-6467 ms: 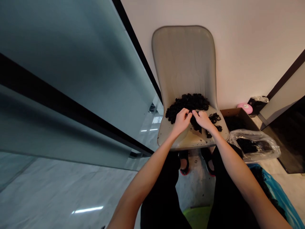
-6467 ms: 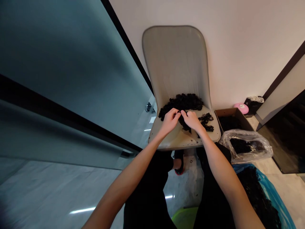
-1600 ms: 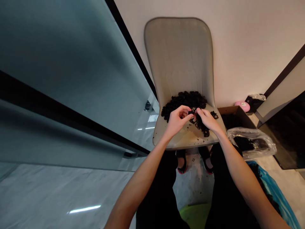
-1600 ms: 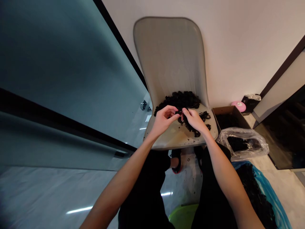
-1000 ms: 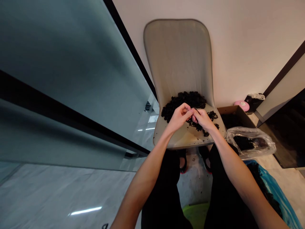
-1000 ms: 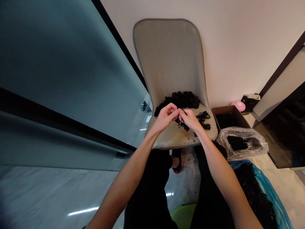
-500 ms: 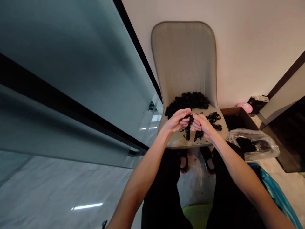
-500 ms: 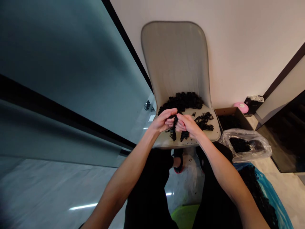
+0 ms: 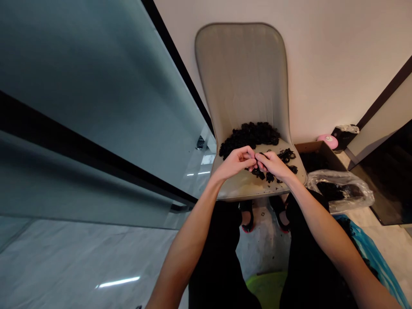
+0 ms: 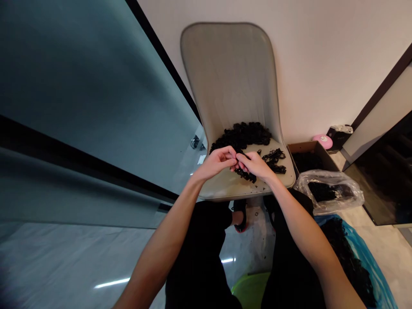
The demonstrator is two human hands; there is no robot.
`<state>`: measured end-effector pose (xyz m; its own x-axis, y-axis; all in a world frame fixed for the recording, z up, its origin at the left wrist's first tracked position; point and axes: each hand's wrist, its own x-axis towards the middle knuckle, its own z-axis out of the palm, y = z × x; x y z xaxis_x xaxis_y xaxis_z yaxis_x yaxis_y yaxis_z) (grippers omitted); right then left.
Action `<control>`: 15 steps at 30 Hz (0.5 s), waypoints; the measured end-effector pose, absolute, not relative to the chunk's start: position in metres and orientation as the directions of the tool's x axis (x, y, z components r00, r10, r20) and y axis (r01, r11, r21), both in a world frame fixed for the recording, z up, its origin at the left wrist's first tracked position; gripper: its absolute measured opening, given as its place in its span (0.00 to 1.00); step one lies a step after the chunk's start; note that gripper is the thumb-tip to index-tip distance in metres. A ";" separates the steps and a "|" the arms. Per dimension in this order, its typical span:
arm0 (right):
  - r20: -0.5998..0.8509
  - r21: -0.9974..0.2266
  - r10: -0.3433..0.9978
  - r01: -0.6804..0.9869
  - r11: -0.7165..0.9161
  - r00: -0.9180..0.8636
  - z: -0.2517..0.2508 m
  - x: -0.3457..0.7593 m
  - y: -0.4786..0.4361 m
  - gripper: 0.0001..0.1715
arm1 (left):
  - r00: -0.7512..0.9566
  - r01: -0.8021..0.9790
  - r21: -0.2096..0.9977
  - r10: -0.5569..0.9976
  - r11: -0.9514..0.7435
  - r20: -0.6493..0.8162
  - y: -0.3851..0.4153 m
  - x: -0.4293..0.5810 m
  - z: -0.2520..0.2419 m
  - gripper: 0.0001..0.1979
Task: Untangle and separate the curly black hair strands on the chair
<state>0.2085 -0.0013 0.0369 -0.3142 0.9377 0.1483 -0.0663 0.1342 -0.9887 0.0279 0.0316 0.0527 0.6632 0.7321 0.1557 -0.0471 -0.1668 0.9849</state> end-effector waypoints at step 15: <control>0.215 -0.960 0.943 0.123 0.251 -0.253 0.042 0.222 0.002 0.23 | 0.657 0.003 0.976 0.737 -0.216 0.161 0.032 0.016 0.055 0.13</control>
